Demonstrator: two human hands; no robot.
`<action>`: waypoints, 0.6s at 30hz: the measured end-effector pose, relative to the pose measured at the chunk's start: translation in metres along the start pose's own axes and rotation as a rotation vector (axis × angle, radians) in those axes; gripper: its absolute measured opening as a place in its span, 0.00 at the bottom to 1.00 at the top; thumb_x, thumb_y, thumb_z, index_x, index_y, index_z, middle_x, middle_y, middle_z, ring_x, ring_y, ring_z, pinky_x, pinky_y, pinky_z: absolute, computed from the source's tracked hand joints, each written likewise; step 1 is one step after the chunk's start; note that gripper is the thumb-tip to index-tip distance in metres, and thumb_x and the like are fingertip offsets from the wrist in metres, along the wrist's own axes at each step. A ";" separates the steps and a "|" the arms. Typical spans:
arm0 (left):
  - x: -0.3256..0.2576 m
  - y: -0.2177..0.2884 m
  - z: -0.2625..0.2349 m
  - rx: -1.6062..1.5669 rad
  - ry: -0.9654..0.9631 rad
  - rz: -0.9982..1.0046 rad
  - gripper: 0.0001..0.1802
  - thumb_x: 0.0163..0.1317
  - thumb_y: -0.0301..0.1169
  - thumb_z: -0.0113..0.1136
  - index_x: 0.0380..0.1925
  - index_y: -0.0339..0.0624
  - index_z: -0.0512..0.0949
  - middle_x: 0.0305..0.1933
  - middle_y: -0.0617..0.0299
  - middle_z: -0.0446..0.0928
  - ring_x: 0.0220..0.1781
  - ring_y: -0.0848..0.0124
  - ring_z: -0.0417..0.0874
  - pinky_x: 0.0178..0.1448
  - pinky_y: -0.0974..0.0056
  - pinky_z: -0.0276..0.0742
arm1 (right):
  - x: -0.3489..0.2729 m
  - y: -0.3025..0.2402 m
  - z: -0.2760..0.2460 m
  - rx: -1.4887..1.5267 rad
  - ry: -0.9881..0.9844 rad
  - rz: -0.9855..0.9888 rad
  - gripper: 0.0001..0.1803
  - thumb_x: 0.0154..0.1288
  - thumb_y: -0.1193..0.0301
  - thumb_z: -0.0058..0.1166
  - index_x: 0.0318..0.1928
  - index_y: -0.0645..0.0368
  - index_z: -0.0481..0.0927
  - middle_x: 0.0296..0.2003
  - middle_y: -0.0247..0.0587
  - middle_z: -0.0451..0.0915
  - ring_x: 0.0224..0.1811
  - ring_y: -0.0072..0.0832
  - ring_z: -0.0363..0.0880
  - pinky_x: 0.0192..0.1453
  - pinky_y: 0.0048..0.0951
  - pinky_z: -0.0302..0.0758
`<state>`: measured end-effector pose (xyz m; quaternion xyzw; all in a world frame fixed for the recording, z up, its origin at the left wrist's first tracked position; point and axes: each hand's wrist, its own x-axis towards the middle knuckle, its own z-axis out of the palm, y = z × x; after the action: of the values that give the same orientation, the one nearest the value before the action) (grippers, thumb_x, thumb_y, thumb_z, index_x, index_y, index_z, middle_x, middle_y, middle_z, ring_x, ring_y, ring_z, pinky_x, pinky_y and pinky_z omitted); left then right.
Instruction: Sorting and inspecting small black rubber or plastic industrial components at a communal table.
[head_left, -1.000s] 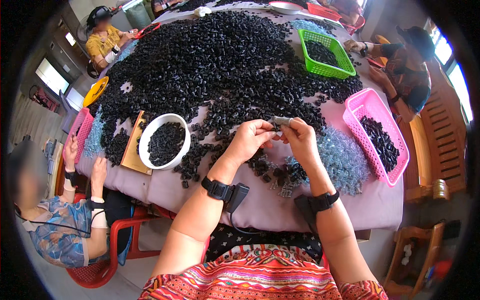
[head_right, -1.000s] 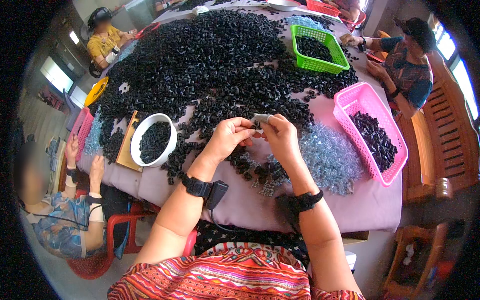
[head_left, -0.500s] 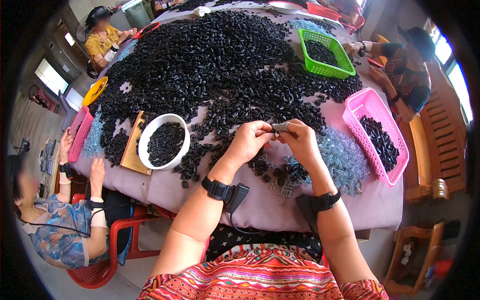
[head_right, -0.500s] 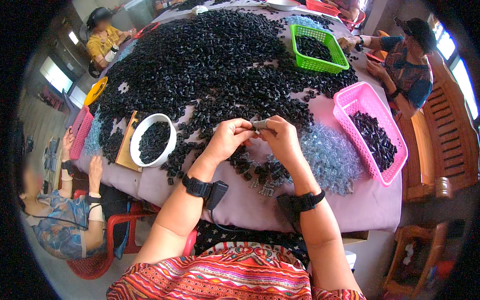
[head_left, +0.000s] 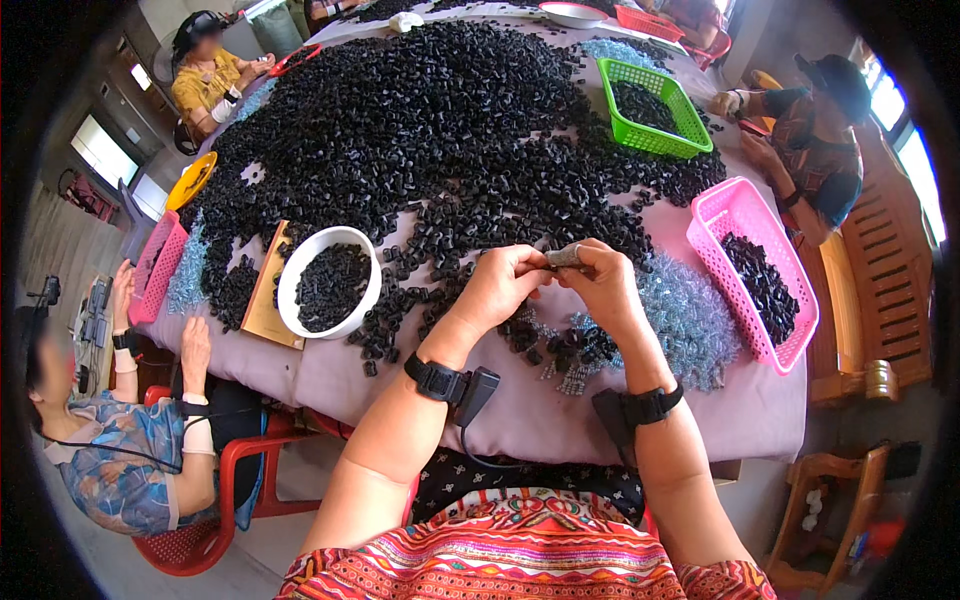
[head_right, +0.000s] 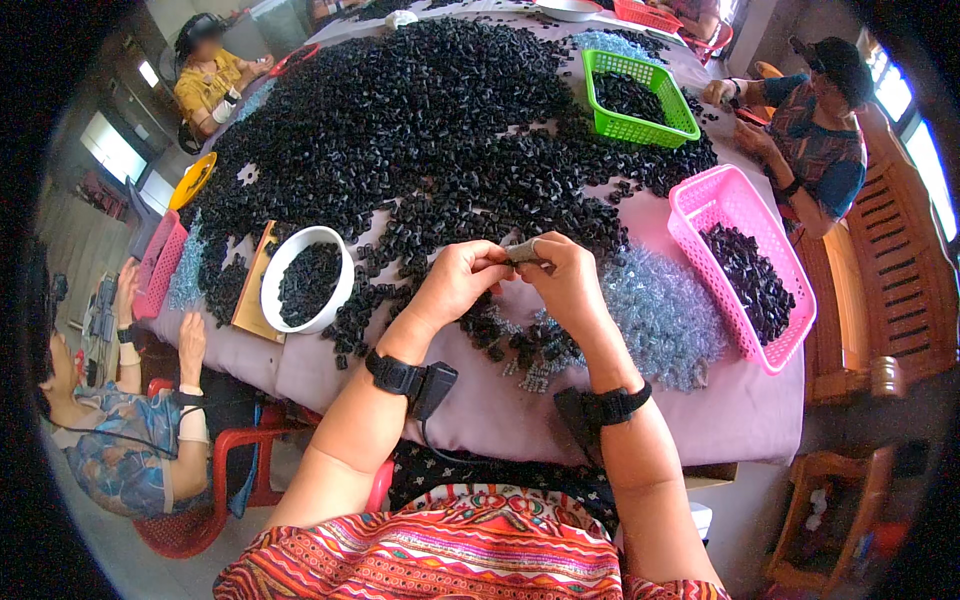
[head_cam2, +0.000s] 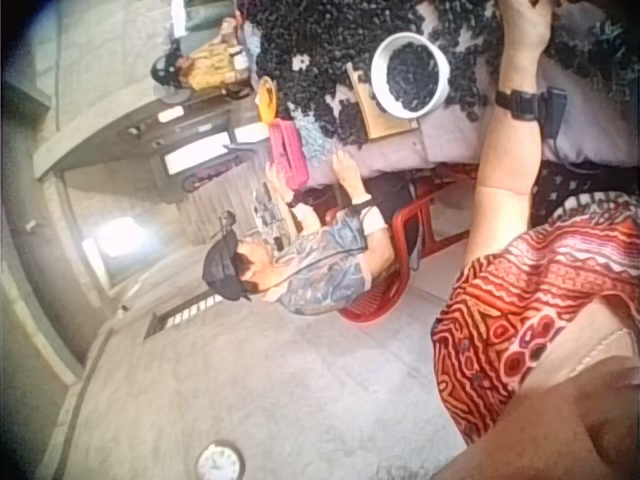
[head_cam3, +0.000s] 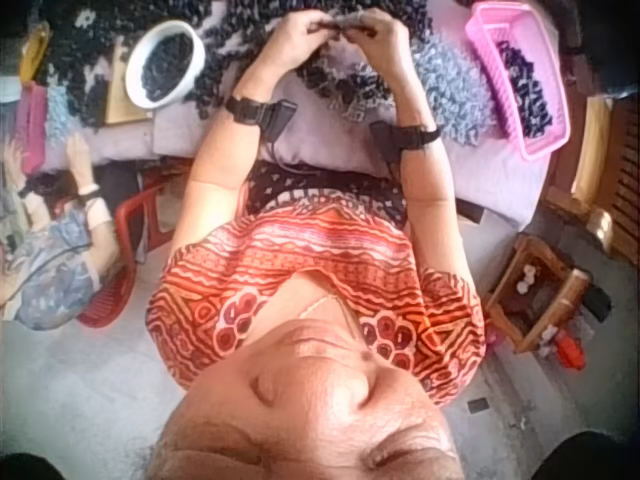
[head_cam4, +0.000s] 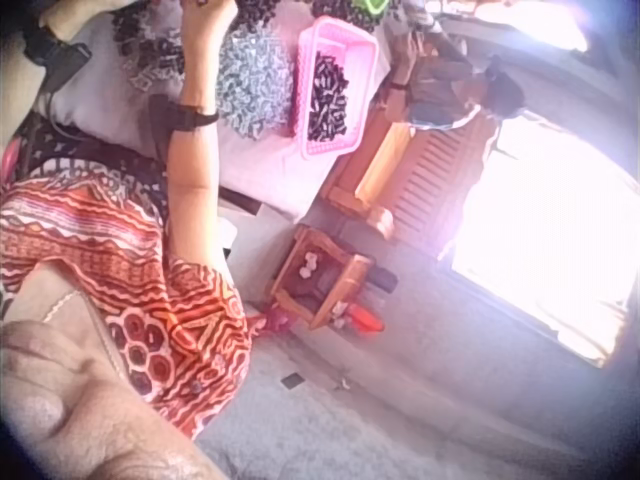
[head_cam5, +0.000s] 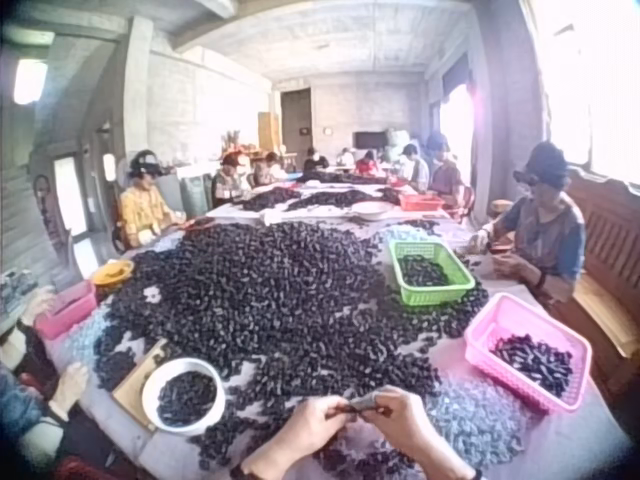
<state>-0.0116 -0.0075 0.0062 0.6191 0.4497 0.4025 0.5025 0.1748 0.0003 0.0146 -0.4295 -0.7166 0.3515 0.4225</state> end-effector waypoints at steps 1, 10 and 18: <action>0.000 0.000 0.000 0.000 0.000 0.000 0.06 0.65 0.23 0.60 0.40 0.33 0.80 0.35 0.61 0.85 0.31 0.79 0.81 0.37 0.72 0.78 | 0.000 -0.002 0.001 0.000 -0.001 0.000 0.09 0.61 0.83 0.58 0.42 0.68 0.82 0.33 0.37 0.83 0.32 0.18 0.80 0.36 0.23 0.78; -0.001 0.006 0.003 -0.042 -0.042 0.002 0.06 0.65 0.23 0.59 0.40 0.33 0.80 0.35 0.61 0.85 0.31 0.79 0.81 0.37 0.72 0.78 | -0.002 -0.005 0.002 0.218 0.025 0.159 0.14 0.60 0.84 0.56 0.48 0.66 0.82 0.35 0.36 0.83 0.34 0.18 0.80 0.38 0.23 0.79; 0.001 -0.009 0.004 0.018 -0.039 0.034 0.08 0.65 0.25 0.61 0.43 0.34 0.81 0.35 0.64 0.84 0.30 0.79 0.80 0.37 0.72 0.78 | -0.004 -0.025 0.005 -0.280 0.030 -0.175 0.05 0.58 0.80 0.53 0.36 0.64 0.78 0.31 0.51 0.77 0.34 0.52 0.79 0.36 0.41 0.77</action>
<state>-0.0091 -0.0066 -0.0030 0.6387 0.4329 0.3947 0.4988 0.1633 -0.0137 0.0331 -0.4254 -0.7868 0.2037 0.3980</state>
